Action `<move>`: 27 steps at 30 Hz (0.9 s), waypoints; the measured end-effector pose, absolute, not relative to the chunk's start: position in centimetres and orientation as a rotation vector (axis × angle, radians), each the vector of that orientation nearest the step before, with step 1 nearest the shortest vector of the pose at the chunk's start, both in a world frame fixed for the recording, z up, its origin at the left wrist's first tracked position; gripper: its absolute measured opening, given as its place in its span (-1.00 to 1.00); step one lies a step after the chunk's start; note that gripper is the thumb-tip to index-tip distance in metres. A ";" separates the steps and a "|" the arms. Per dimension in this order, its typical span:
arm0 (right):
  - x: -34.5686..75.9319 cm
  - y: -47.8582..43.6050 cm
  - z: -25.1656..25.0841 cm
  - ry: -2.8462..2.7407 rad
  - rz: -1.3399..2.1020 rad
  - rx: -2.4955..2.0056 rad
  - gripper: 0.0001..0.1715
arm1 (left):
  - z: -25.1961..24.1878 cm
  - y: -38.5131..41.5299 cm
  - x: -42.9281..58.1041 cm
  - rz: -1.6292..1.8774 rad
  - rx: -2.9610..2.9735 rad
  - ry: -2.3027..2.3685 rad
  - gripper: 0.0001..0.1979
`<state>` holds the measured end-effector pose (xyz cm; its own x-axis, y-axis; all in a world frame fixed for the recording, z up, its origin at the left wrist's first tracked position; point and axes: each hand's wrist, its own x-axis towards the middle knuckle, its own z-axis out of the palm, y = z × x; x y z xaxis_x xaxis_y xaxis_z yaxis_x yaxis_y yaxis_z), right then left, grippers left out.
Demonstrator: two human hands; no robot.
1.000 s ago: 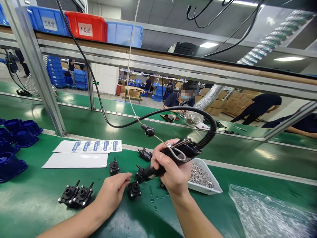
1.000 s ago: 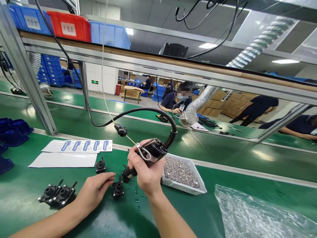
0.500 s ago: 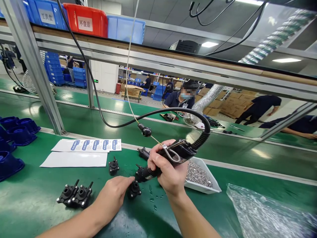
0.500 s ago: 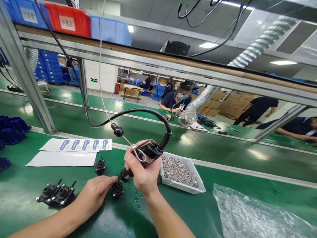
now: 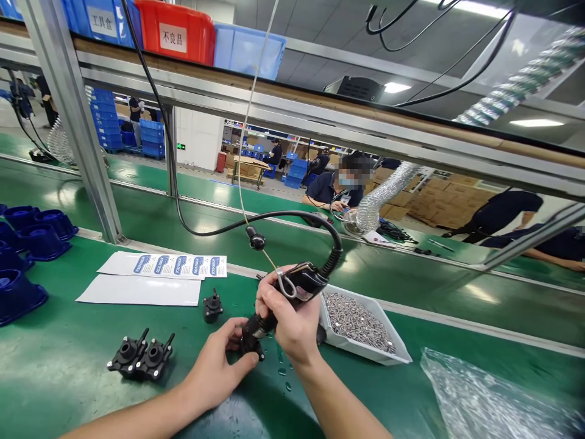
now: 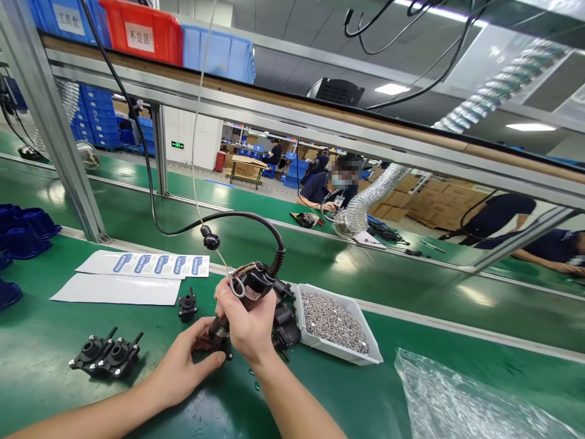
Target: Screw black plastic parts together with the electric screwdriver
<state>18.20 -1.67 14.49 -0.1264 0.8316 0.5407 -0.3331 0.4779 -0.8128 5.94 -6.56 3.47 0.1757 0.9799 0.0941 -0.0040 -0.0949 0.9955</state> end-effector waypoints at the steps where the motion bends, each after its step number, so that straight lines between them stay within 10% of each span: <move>1: 18.2 -1.6 14.4 -1.347 1.065 -0.488 -0.76 | 3.5 -6.5 6.0 1.153 1.356 1.015 -0.57; 27: 16.7 -0.8 12.5 -1.398 1.012 -0.637 -0.61 | 2.9 -6.0 6.0 1.155 1.209 0.927 -0.55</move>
